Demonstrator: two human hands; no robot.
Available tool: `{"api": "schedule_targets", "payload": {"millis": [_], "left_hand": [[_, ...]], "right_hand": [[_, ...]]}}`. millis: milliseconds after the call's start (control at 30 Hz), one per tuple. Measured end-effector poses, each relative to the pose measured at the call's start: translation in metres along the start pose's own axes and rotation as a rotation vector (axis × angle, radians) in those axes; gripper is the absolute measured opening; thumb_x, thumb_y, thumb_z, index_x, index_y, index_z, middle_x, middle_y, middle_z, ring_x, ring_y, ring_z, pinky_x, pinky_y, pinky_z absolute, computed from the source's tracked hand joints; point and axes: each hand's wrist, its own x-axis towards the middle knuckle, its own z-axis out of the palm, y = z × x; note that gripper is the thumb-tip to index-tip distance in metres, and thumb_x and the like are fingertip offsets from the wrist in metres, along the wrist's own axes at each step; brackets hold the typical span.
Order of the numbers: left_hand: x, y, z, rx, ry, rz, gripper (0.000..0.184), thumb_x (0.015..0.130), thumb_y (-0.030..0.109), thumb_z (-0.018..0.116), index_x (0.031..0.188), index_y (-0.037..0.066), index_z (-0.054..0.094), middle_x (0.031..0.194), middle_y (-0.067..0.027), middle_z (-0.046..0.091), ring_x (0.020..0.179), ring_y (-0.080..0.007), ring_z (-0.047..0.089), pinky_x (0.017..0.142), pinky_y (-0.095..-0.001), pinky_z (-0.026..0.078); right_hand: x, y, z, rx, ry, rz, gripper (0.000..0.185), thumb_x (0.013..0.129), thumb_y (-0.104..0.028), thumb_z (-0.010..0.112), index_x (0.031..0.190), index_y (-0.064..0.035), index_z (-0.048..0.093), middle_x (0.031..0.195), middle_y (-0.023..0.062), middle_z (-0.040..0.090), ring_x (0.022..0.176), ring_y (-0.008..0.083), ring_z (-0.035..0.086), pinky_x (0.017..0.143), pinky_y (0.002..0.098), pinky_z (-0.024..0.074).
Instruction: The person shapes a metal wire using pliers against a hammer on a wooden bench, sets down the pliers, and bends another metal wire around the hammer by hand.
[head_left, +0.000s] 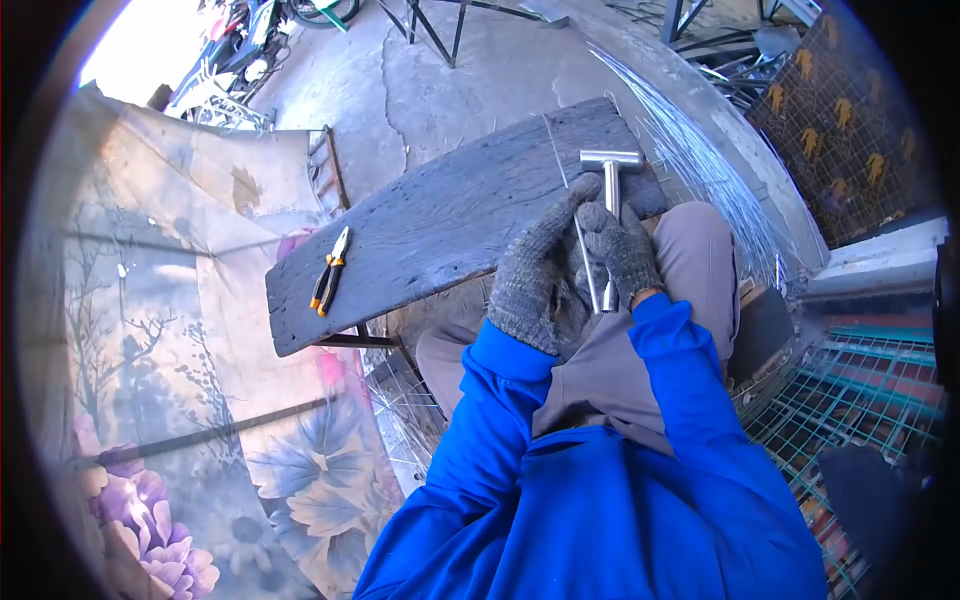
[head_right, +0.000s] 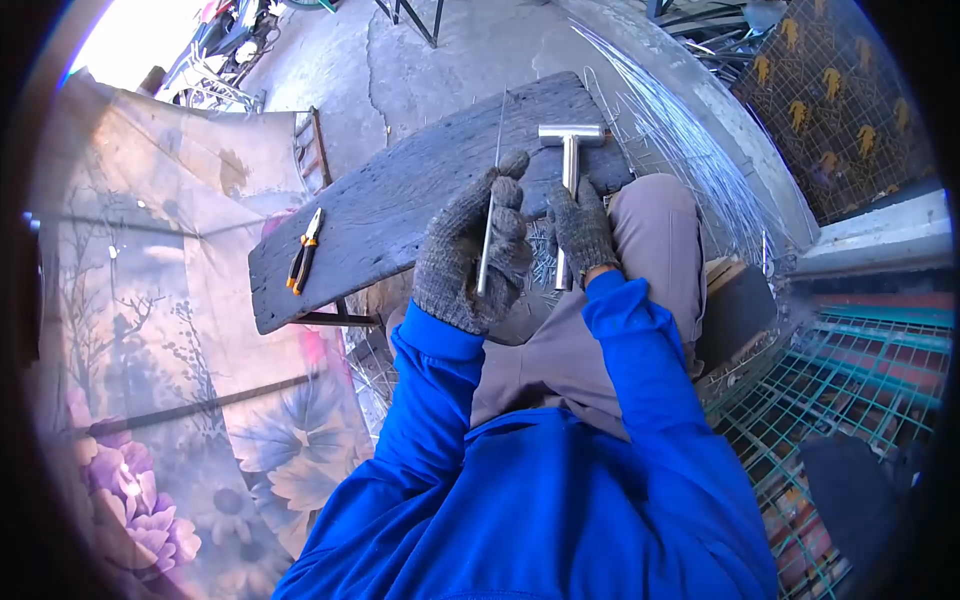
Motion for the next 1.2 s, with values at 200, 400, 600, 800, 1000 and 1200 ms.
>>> {"api": "schedule_targets", "payload": {"millis": [200,400,600,800,1000,1200], "left_hand": [[0.002,0.009,-0.001,-0.049,-0.099,-0.025,0.043,0.103,0.016,0.047,0.143,0.000,0.044,0.102,-0.0112,0.074,0.075,-0.0193,0.073,0.050,-0.0264,0.057],[0.002,0.010,-0.002,0.014,-0.049,0.029,0.046,0.103,0.016,0.045,0.146,-0.001,0.042,0.109,-0.0131,0.073,0.075,-0.0180,0.073,0.051,-0.0253,0.057],[0.001,0.009,-0.004,0.027,-0.039,0.010,0.045,0.103,0.018,0.045,0.145,0.001,0.044,0.108,-0.0112,0.073,0.075,-0.0170,0.072,0.056,-0.0246,0.059],[-0.024,0.009,-0.060,0.197,-0.037,-0.081,0.041,0.100,0.022,0.058,0.137,0.004,0.054,0.092,-0.0040,0.071,0.070,-0.0151,0.070,0.059,-0.0272,0.059],[-0.088,0.023,-0.153,1.149,0.241,-0.158,0.028,0.102,0.024,0.054,0.118,0.005,0.064,0.083,-0.0017,0.065,0.065,-0.0101,0.063,0.056,-0.0229,0.049],[-0.141,0.031,-0.211,1.673,0.344,0.014,0.030,0.101,0.027,0.052,0.113,0.004,0.067,0.086,-0.0099,0.069,0.083,-0.0201,0.065,0.079,-0.0357,0.052]], "right_hand": [[0.001,0.002,-0.001,-0.111,0.015,-0.087,0.020,0.097,-0.025,0.063,0.099,-0.0077,0.053,0.068,0.0028,0.055,0.051,0.0109,0.051,0.044,0.0290,0.0413],[-0.001,0.004,0.000,-0.059,0.000,-0.096,0.021,0.098,-0.025,0.062,0.099,-0.0069,0.053,0.069,0.0032,0.055,0.052,0.0115,0.051,0.045,0.0296,0.0413],[0.012,0.024,-0.005,-0.061,-0.019,-0.142,0.020,0.098,-0.024,0.062,0.099,-0.0071,0.051,0.067,0.0034,0.054,0.052,0.0119,0.052,0.045,0.0306,0.0425],[-0.021,-0.025,0.006,-0.073,-0.004,0.008,0.021,0.098,-0.024,0.061,0.101,-0.0071,0.049,0.067,0.0040,0.053,0.048,0.0130,0.052,0.040,0.0307,0.0423],[-0.024,-0.027,0.007,-0.032,0.009,0.026,0.020,0.098,-0.022,0.061,0.101,-0.0072,0.048,0.065,0.0042,0.052,0.044,0.0137,0.051,0.038,0.0305,0.0408],[-0.036,-0.033,0.008,-0.127,0.040,0.050,0.020,0.100,-0.025,0.059,0.105,-0.0064,0.053,0.067,0.0065,0.055,0.047,0.0153,0.054,0.042,0.0321,0.0435]]}}
